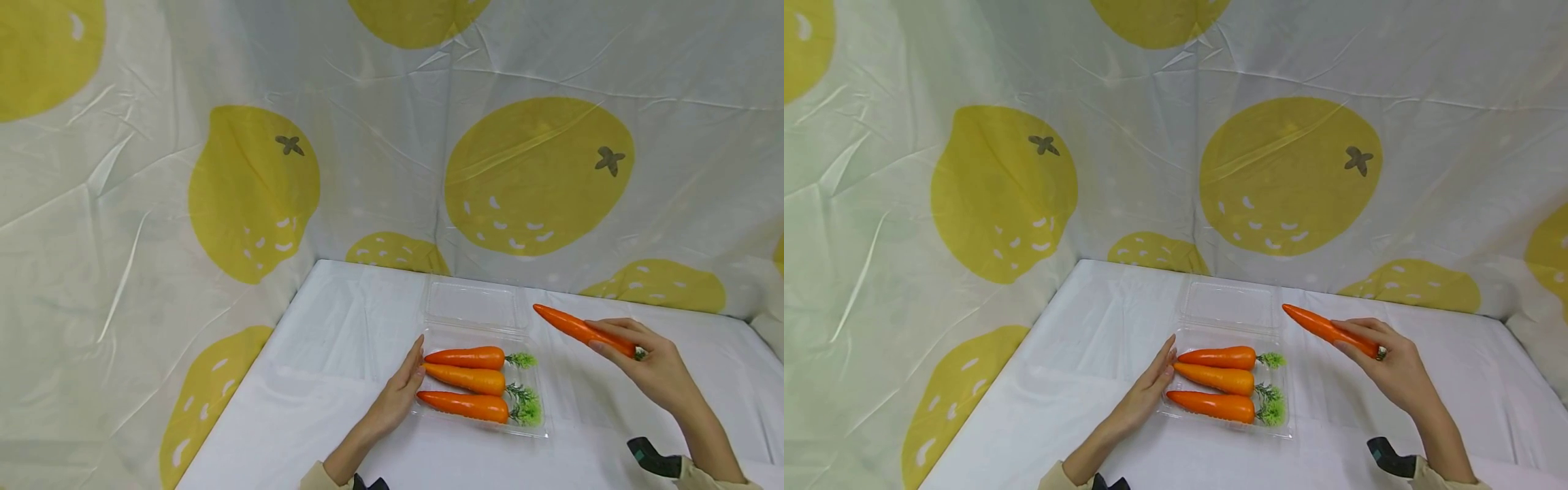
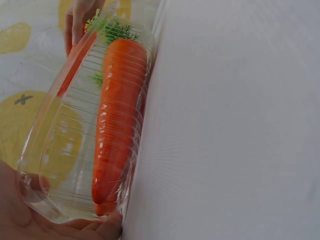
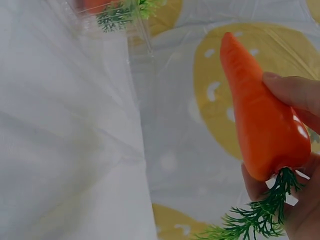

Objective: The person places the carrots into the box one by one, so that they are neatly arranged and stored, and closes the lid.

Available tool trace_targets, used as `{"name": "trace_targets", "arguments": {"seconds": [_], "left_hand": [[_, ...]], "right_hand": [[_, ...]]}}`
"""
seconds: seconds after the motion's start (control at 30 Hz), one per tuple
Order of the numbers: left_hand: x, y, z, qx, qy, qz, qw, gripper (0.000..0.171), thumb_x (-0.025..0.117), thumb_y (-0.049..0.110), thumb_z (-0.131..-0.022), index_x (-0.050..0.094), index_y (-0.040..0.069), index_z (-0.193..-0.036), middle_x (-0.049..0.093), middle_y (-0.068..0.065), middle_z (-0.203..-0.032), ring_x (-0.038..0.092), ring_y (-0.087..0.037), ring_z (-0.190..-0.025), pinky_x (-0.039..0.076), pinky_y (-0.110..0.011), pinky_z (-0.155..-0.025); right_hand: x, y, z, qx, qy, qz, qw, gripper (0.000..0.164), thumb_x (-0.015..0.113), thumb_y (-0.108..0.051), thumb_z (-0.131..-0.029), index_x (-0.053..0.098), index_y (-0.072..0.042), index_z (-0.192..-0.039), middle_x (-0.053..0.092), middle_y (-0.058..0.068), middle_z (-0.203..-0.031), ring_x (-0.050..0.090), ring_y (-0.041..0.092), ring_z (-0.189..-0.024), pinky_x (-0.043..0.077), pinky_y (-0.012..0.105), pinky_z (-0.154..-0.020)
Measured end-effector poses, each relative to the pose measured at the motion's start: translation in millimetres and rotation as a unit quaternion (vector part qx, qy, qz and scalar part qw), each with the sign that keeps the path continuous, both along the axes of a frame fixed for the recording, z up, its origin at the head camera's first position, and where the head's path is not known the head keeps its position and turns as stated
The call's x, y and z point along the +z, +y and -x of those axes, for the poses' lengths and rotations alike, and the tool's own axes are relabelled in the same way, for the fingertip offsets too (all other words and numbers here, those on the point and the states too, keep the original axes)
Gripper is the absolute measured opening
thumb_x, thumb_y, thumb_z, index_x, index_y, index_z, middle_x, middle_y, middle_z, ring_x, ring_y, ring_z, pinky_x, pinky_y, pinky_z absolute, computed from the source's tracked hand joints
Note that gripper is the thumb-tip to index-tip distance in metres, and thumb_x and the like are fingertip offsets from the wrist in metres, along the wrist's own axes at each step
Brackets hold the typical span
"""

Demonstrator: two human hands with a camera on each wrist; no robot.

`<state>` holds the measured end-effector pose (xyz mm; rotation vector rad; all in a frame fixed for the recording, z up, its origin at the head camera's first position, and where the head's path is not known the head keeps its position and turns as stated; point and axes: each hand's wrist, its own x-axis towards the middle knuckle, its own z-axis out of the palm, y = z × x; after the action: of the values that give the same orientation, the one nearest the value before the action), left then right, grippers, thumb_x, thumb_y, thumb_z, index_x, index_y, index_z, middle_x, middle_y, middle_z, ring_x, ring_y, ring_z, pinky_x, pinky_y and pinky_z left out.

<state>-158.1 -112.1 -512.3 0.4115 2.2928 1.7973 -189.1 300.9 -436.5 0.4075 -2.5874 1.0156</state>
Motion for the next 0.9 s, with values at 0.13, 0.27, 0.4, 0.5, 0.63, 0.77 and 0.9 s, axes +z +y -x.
{"name": "trace_targets", "arguments": {"seconds": [0.13, 0.27, 0.4, 0.5, 0.63, 0.77, 0.9], "left_hand": [[0.0, -0.1, 0.0, 0.0, 0.0, 0.001, 1.0, 0.06, 0.033, 0.025, -0.115, 0.007, 0.02, -0.168, 0.012, -0.011, -0.175, 0.016, -0.031, -0.161, 0.017, -0.052, -0.129], [0.2, -0.5, -0.5, -0.002, -0.001, 0.001, 1.0, 0.06, 0.032, 0.025, -0.115, 0.006, 0.02, -0.168, 0.012, -0.012, -0.175, 0.016, -0.031, -0.161, 0.017, -0.052, -0.129], [0.6, -0.5, -1.0, -0.004, -0.001, -0.002, 1.0, 0.06, 0.032, 0.024, -0.115, 0.005, 0.019, -0.168, 0.011, -0.012, -0.175, 0.015, -0.031, -0.161, 0.017, -0.052, -0.129], [1.0, -0.4, -1.0, -0.004, -0.001, -0.001, 1.0, 0.06, 0.032, 0.024, -0.115, 0.005, 0.019, -0.168, 0.011, -0.012, -0.175, 0.015, -0.031, -0.161, 0.018, -0.052, -0.128], [1.2, -0.1, -0.8, -0.002, -0.002, 0.0, 1.0, 0.06, 0.032, 0.024, -0.115, 0.006, 0.019, -0.168, 0.012, -0.012, -0.174, 0.015, -0.031, -0.161, 0.018, -0.052, -0.128], [1.0, -0.1, -0.7, -0.002, -0.003, -0.001, 1.0, 0.06, 0.032, 0.025, -0.115, 0.006, 0.019, -0.168, 0.012, -0.013, -0.174, 0.015, -0.031, -0.161, 0.017, -0.052, -0.128], [1.1, -0.1, -0.6, -0.003, -0.002, -0.002, 1.0, 0.06, 0.032, 0.025, -0.115, 0.006, 0.02, -0.168, 0.011, -0.013, -0.174, 0.014, -0.031, -0.161, 0.017, -0.052, -0.129]], "right_hand": [[2.1, -5.0, -1.9, 0.007, -0.004, -0.001, 1.0, 0.034, 0.081, -0.017, -0.091, 0.076, -0.016, -0.125, 0.059, -0.032, -0.113, 0.051, -0.004, -0.095, 0.045, 0.008, -0.071], [4.5, -12.1, -4.9, 0.024, -0.002, -0.002, 1.0, 0.034, 0.081, -0.014, -0.091, 0.077, -0.017, -0.124, 0.061, -0.03, -0.114, 0.052, -0.005, -0.098, 0.046, 0.006, -0.075], [5.6, -19.7, -6.9, 0.039, -0.004, -0.005, 0.999, 0.032, 0.08, -0.013, -0.091, 0.077, -0.018, -0.122, 0.062, -0.027, -0.114, 0.052, -0.005, -0.099, 0.048, 0.006, -0.076], [6.4, -24.9, -7.7, 0.05, -0.006, -0.005, 0.999, 0.032, 0.081, -0.012, -0.09, 0.078, -0.019, -0.121, 0.064, -0.023, -0.113, 0.054, -0.003, -0.098, 0.049, 0.007, -0.077], [6.6, -30.8, -8.2, 0.059, -0.005, -0.002, 0.998, 0.033, 0.082, -0.01, -0.089, 0.078, -0.019, -0.12, 0.067, -0.015, -0.113, 0.055, -0.003, -0.098, 0.049, 0.007, -0.078], [5.7, -37.1, -9.4, 0.064, 0.001, 0.004, 0.998, 0.034, 0.083, -0.009, -0.087, 0.079, -0.02, -0.119, 0.068, -0.011, -0.113, 0.055, -0.003, -0.099, 0.05, 0.006, -0.079], [4.9, -44.1, -10.6, 0.08, 0.003, 0.011, 0.997, 0.036, 0.083, -0.007, -0.087, 0.078, -0.021, -0.119, 0.07, -0.004, -0.113, 0.057, -0.001, -0.098, 0.051, 0.008, -0.079]]}}
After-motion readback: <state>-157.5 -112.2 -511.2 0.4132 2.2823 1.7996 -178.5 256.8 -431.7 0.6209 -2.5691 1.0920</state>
